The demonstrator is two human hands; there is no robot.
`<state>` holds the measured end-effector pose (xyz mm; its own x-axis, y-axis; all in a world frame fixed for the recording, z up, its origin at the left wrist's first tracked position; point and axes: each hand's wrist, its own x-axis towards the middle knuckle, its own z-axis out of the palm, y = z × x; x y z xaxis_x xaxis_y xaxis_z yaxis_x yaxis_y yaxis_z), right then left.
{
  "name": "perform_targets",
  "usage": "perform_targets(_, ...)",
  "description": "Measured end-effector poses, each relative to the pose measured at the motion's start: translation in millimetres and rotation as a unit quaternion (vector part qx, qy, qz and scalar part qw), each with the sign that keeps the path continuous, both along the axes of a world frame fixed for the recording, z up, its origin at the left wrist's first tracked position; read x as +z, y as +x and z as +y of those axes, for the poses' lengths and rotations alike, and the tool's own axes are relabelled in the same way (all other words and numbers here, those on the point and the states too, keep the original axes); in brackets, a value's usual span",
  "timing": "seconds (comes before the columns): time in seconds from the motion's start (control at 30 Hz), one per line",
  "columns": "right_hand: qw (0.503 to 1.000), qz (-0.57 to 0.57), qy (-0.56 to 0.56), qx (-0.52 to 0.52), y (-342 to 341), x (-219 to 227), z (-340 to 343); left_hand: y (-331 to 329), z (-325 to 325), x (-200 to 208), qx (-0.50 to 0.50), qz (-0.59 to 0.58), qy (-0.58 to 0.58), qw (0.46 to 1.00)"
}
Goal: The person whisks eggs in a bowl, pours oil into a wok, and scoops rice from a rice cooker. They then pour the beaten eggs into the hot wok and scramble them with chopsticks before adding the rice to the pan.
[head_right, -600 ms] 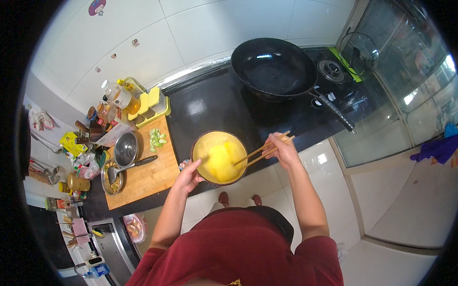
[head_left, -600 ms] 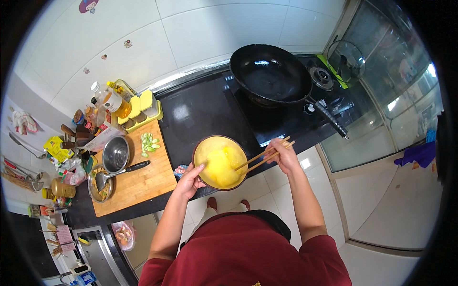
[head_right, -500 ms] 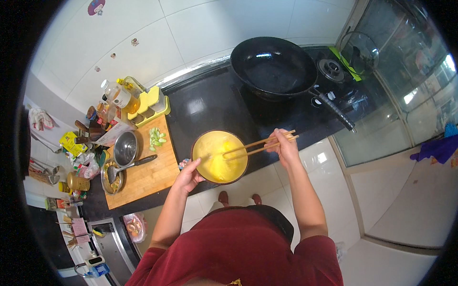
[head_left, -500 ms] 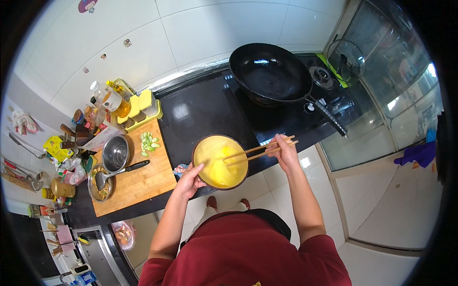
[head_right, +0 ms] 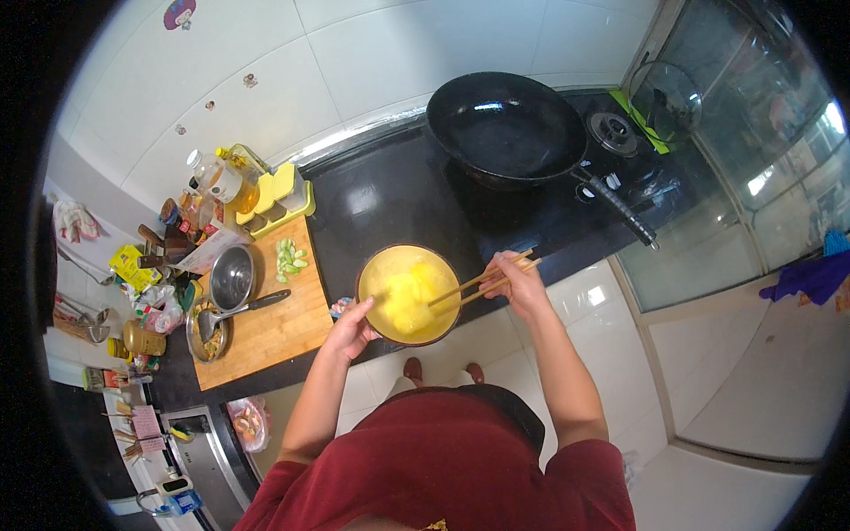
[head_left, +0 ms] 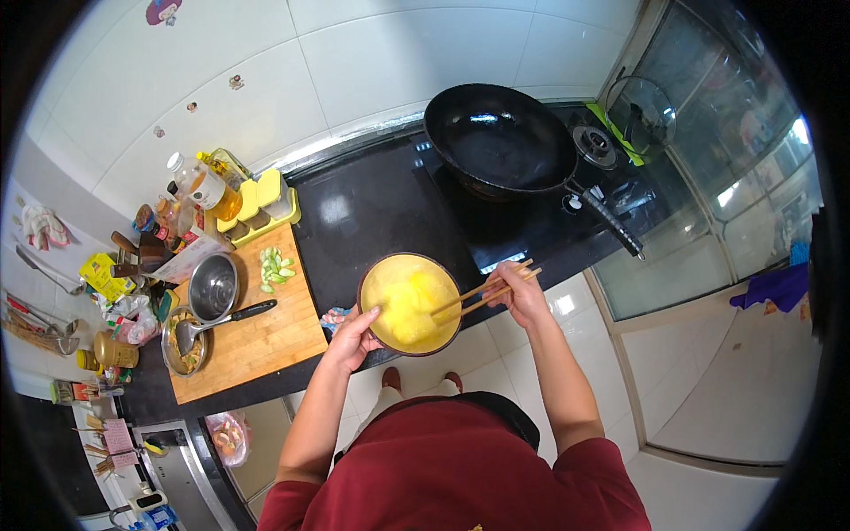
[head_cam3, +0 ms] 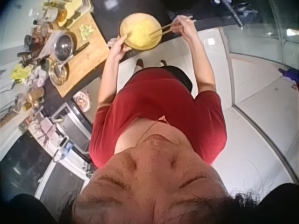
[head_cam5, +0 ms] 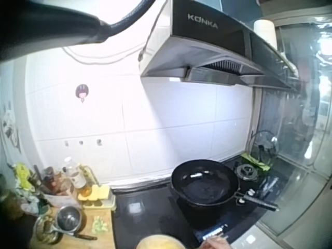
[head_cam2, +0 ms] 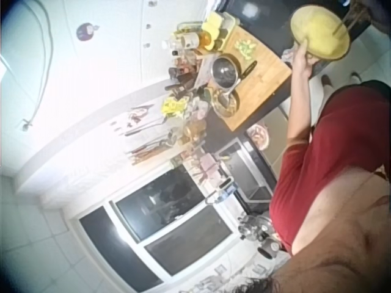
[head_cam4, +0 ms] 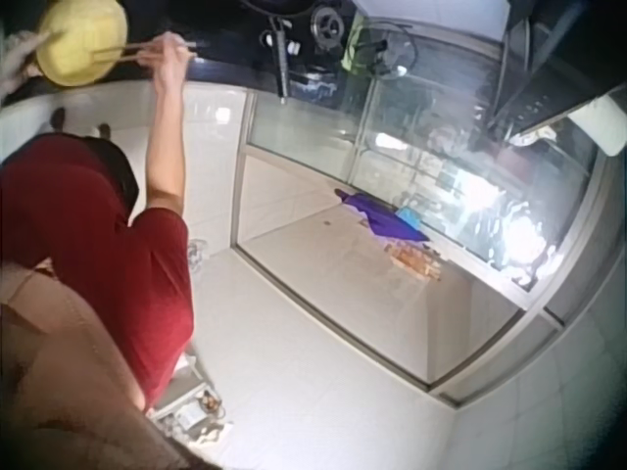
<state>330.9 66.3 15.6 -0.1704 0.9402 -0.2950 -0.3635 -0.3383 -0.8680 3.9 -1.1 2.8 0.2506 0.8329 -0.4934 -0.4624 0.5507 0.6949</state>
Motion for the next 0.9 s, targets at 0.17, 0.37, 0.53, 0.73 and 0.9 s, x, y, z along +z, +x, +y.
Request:
perform_targets(0.17, 1.0, -0.007, -0.014, -0.017, 0, -7, 0, 5, -1, 2, 0.007, -0.011, 0.001, 1.0)
perform_targets(0.37, 0.999, -0.006, -0.006, -0.036, 6, -7, -5, 9, -3, 8, 0.006, -0.009, 0.017, 1.0)
perform_targets(0.53, 0.987, -0.053, 0.055, -0.141, 11, 3, -6, 13, 1, 12, 0.002, -0.01, 0.012, 1.0)
perform_targets(0.73, 0.987, -0.02, 0.039, -0.154, 19, 9, -20, 5, 3, -4, -0.033, 0.026, 0.021, 0.999)
perform_targets(0.9, 0.987, -0.017, 0.066, -0.146, 24, 39, -26, 14, 20, 7, -0.061, 0.018, 0.043, 0.997)
